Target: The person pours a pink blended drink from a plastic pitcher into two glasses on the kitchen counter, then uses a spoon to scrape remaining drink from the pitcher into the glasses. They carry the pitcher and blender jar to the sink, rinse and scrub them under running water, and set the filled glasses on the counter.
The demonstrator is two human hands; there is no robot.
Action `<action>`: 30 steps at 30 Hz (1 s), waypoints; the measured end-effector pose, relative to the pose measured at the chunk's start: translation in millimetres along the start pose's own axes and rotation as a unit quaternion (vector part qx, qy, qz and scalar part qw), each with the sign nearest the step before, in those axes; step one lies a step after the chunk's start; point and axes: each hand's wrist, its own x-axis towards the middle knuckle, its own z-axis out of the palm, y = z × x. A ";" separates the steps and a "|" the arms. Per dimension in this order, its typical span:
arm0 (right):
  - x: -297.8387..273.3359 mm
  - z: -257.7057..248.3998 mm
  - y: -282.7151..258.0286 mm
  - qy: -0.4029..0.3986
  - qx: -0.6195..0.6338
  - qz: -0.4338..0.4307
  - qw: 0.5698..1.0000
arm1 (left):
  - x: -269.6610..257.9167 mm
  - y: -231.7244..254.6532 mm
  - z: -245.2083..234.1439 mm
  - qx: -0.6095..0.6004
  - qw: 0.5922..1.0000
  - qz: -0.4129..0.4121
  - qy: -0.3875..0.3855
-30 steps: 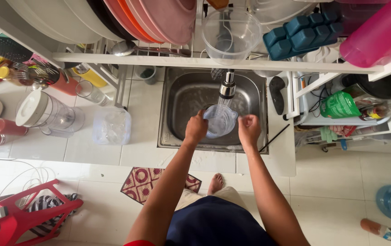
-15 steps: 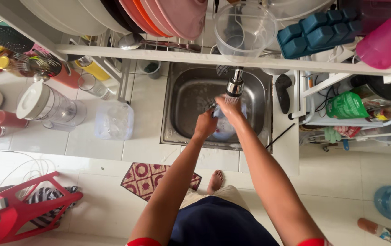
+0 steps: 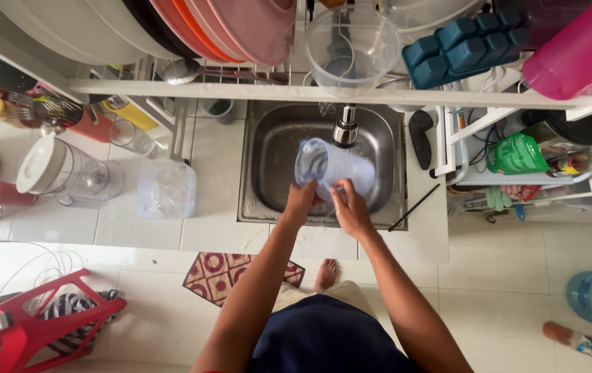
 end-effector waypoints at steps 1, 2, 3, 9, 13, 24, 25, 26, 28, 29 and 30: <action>1.0 0.7 -1.2 -0.018 0.022 0.048 0.998 | -9.4 5.1 7.1 0.004 0.999 0.010 0.041; -0.8 0.9 -1.0 0.018 0.033 0.019 0.999 | -21.4 10.3 11.4 0.008 0.996 0.019 0.085; -1.6 -0.6 -0.1 0.053 0.045 -0.011 0.997 | -33.4 16.8 13.4 0.123 0.987 0.049 0.090; 1.1 -45.5 18.0 0.108 0.146 0.018 0.983 | -43.2 65.0 37.7 0.421 0.868 0.251 0.079; 10.1 -82.8 34.0 0.078 0.271 0.040 0.959 | -14.7 88.4 53.6 0.400 0.864 0.307 0.013; 69.2 -113.1 41.1 -0.063 0.309 0.157 0.936 | -18.9 157.2 61.6 0.515 0.813 0.161 -0.218; 65.7 -108.5 37.0 0.000 0.268 0.175 0.947 | -26.3 154.8 59.0 0.459 0.855 0.085 -0.225; 63.9 -107.8 31.7 0.031 0.208 0.120 0.970 | -29.7 157.2 57.5 0.401 0.887 0.015 -0.228; 44.2 -104.1 24.7 0.091 0.083 0.012 0.992 | -39.9 153.8 51.6 0.369 0.909 0.029 -0.192; 29.3 -100.9 23.2 0.053 0.156 0.014 0.986 | -43.5 150.8 47.0 0.352 0.919 0.034 -0.174; 12.8 -97.5 22.6 0.013 0.227 0.017 0.974 | -45.9 146.7 42.3 0.369 0.915 0.034 -0.159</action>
